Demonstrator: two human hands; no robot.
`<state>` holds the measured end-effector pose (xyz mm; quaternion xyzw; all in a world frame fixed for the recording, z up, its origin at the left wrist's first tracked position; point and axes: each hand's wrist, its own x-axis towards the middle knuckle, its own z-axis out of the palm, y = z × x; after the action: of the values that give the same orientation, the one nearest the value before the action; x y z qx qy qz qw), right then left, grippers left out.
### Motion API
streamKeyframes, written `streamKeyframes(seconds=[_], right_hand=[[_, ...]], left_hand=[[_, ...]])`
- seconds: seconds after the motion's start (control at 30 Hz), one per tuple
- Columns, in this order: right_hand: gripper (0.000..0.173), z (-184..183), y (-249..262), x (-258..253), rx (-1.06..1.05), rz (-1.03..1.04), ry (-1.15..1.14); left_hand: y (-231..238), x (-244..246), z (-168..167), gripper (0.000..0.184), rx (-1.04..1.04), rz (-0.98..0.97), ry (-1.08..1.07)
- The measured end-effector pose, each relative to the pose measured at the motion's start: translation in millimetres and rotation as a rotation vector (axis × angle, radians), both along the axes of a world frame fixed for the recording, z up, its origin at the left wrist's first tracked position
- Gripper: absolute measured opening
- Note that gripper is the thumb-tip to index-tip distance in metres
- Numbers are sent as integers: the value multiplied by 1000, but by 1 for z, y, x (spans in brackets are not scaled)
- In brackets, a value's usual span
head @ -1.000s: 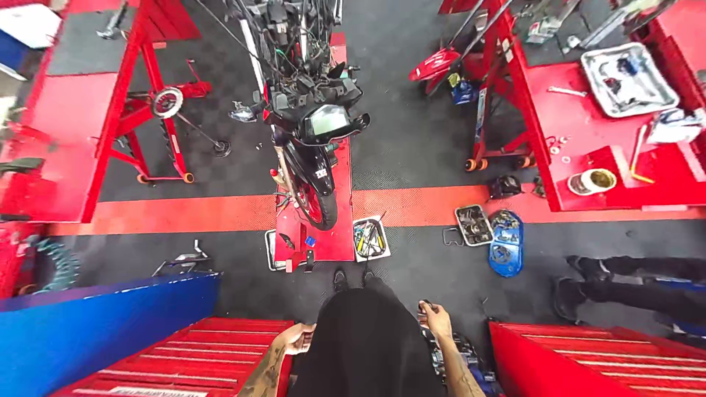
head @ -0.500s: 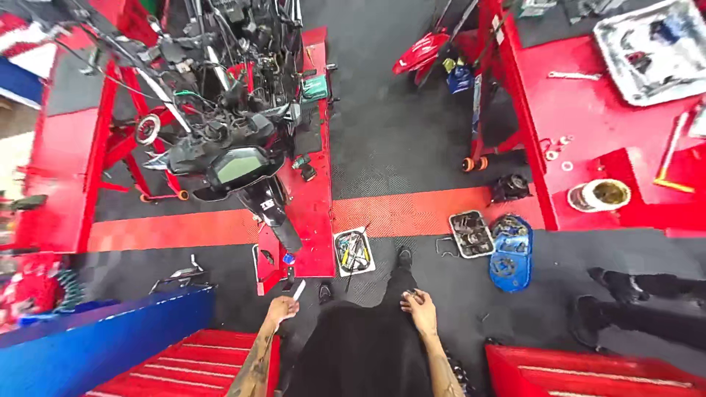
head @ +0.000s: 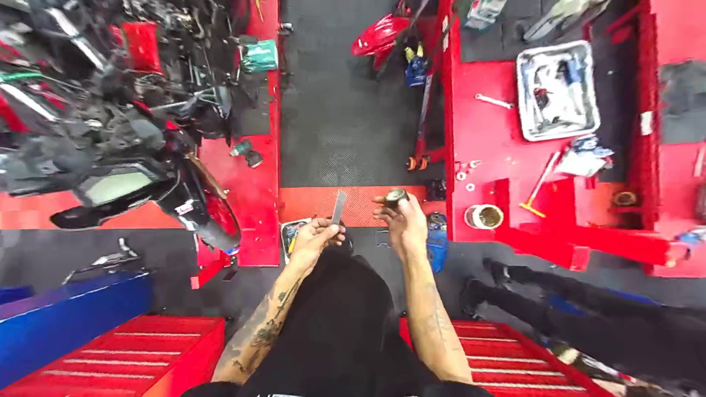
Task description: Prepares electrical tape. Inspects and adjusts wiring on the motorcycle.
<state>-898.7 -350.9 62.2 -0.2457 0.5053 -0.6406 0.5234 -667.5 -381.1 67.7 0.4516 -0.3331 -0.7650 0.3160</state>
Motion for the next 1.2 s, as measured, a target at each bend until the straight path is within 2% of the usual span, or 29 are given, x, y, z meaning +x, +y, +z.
streamKeyframes(seconds=[0.1,0.2,0.23,0.33,0.37,0.5,0.63,0.8,1.0,1.13,1.2], right_hand=[[38,21,-63,11,-14,-19,-29],[30,25,-113,3,-37,-19,-94],[33,23,-127,-3,-60,19,-139],[56,12,-176,-24,-147,181,-277],[58,11,-194,-27,-163,226,-297],[47,19,-274,-30,-174,409,-216],[47,27,-346,-16,-157,555,-230],[42,22,-432,7,-167,736,-170],[41,19,-550,11,-160,1011,-148],[42,23,-627,19,-179,1099,-207],[42,30,-670,18,-218,1092,-200]], left_hand=[[-35,-27,10,22,-127,13,-101],[-82,-50,12,21,-196,76,-127],[-101,-54,10,20,-215,94,-113],[-162,-62,11,18,-229,118,-73],[-183,-63,14,17,-226,119,-66],[-253,-58,32,18,-263,106,-104],[-305,-45,42,20,-337,205,-196],[-363,-38,27,21,-418,397,-375],[-423,-32,22,25,-398,495,-457],[-438,-22,16,26,-418,625,-599],[-433,-17,18,29,-359,601,-539]])
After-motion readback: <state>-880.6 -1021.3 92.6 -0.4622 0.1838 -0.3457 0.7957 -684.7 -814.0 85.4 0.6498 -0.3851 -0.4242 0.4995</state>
